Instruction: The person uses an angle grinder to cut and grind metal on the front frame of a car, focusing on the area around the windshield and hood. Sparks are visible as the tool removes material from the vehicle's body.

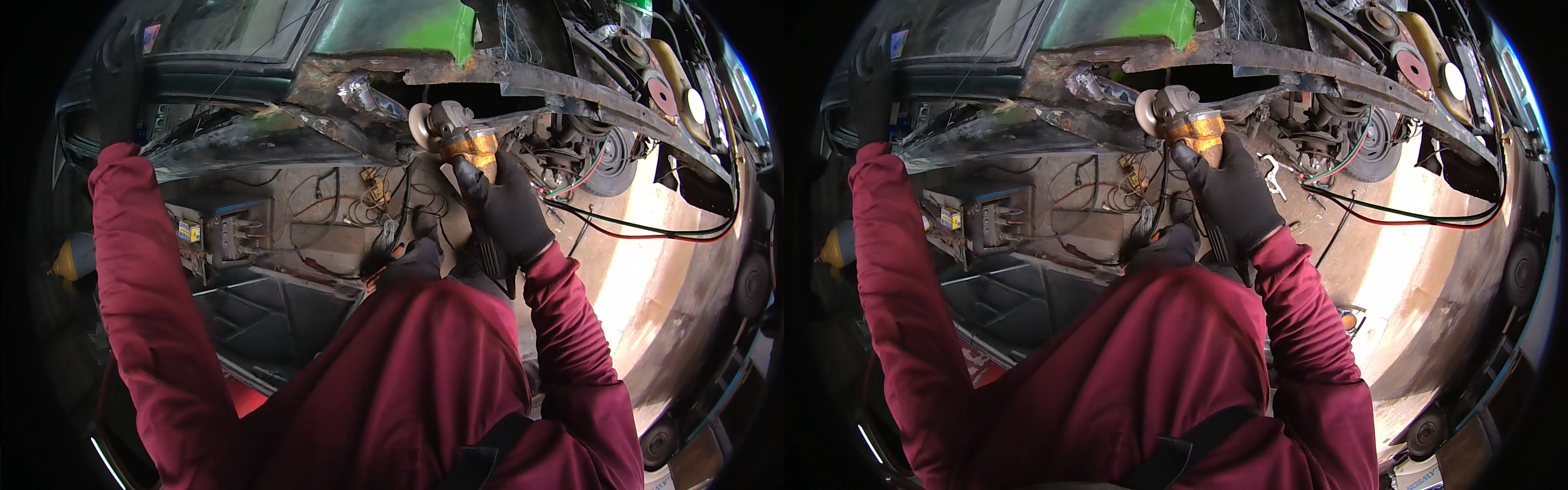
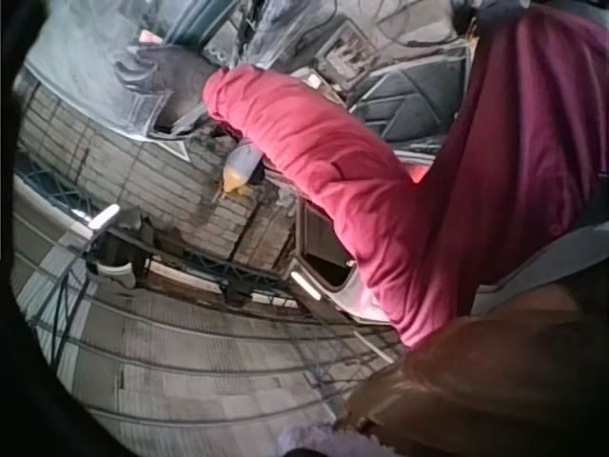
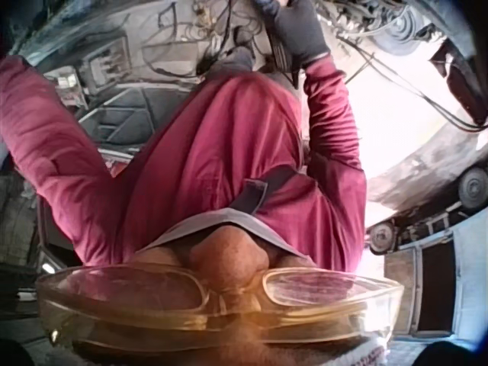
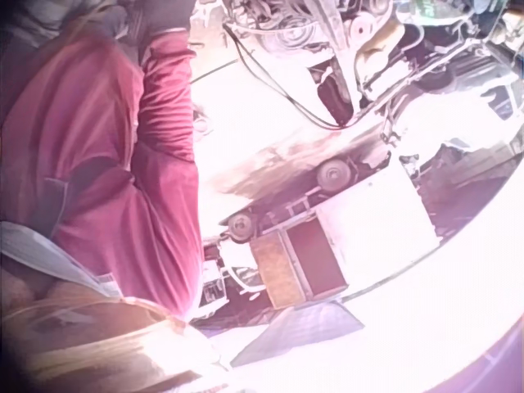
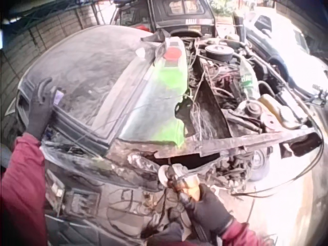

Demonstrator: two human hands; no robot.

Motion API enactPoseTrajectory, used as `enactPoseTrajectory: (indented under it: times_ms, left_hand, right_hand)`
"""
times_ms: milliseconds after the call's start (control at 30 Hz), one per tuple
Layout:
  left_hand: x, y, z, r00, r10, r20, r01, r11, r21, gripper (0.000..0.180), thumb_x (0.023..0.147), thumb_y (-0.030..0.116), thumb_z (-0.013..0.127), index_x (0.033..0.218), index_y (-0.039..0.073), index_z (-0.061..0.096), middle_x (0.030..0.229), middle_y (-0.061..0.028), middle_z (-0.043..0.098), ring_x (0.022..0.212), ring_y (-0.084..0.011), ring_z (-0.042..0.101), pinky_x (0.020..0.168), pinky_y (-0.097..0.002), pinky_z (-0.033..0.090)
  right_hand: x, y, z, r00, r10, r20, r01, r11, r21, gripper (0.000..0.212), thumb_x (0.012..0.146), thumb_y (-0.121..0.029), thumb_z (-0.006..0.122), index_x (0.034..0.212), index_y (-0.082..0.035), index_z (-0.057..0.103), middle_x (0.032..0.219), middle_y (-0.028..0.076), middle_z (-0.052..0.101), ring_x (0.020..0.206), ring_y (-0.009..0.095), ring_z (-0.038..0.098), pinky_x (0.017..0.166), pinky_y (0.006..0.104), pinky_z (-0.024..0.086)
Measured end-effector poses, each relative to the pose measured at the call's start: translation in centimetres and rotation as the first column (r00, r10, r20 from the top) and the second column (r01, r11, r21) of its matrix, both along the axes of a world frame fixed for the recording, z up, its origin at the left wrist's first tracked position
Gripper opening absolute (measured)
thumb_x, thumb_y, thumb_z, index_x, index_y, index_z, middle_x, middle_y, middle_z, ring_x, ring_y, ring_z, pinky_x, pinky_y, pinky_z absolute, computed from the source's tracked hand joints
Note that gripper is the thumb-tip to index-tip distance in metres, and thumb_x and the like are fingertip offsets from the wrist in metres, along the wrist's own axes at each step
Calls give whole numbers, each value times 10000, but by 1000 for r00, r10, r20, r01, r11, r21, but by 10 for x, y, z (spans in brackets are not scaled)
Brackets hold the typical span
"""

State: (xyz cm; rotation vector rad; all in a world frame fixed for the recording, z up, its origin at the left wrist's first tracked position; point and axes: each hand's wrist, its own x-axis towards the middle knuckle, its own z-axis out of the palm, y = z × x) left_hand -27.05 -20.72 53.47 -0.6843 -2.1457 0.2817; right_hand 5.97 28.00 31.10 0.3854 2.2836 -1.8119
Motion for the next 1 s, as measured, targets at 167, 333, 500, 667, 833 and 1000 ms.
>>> enactPoseTrajectory:
  times_ms: [167,333,500,667,833,1000]
  left_hand:
    - [-37,-10,-33,950,218,222,-292,871,396,597,1117,583,571,1455,137,782,1491,-227,747,1427,-463,656,1188,-526,495]
    - [-28,24,-32,917,345,199,-399,781,481,615,1095,602,570,1448,154,799,1477,-204,767,1422,-438,677,1196,-519,496]
    - [-13,51,-32,895,398,200,-439,716,542,605,1078,597,583,1430,163,816,1446,-189,788,1411,-436,689,1199,-506,498]
    - [-7,56,-29,895,375,240,-444,705,554,578,1083,570,576,1435,179,816,1443,-192,788,1400,-450,690,1205,-519,497]
    - [-10,51,-33,907,384,175,-415,740,530,572,1085,562,580,1403,156,828,1436,-197,790,1383,-452,697,1195,-516,499]
    - [-14,45,-34,903,385,189,-425,737,525,584,1091,571,579,1406,146,825,1446,-195,784,1387,-446,694,1191,-521,499]
  right_hand:
    - [-16,-4,3,997,22,71,-16,996,-93,857,1038,-658,799,1475,57,618,1207,203,785,1086,283,770,980,433,606]
    - [-24,-4,8,997,57,-43,-63,988,-144,914,1087,-603,760,1623,76,467,1409,289,716,1312,342,722,1117,449,566]
    - [-30,-3,-5,996,70,-48,-73,994,-79,1143,1106,-636,708,1779,121,177,1709,390,484,1611,449,512,1291,466,448]
    - [-36,-5,-13,994,106,1,-105,981,-165,1140,1103,-649,702,1783,105,182,1689,401,493,1593,461,528,1276,463,464]
    - [-45,-5,-12,993,115,-30,-118,981,-154,1025,1107,-597,729,1748,71,287,1595,352,600,1496,426,624,1215,457,516]
    - [-42,-3,-5,994,92,-56,-103,966,-238,837,1120,-515,755,1676,9,413,1456,253,697,1340,325,706,1124,429,567]
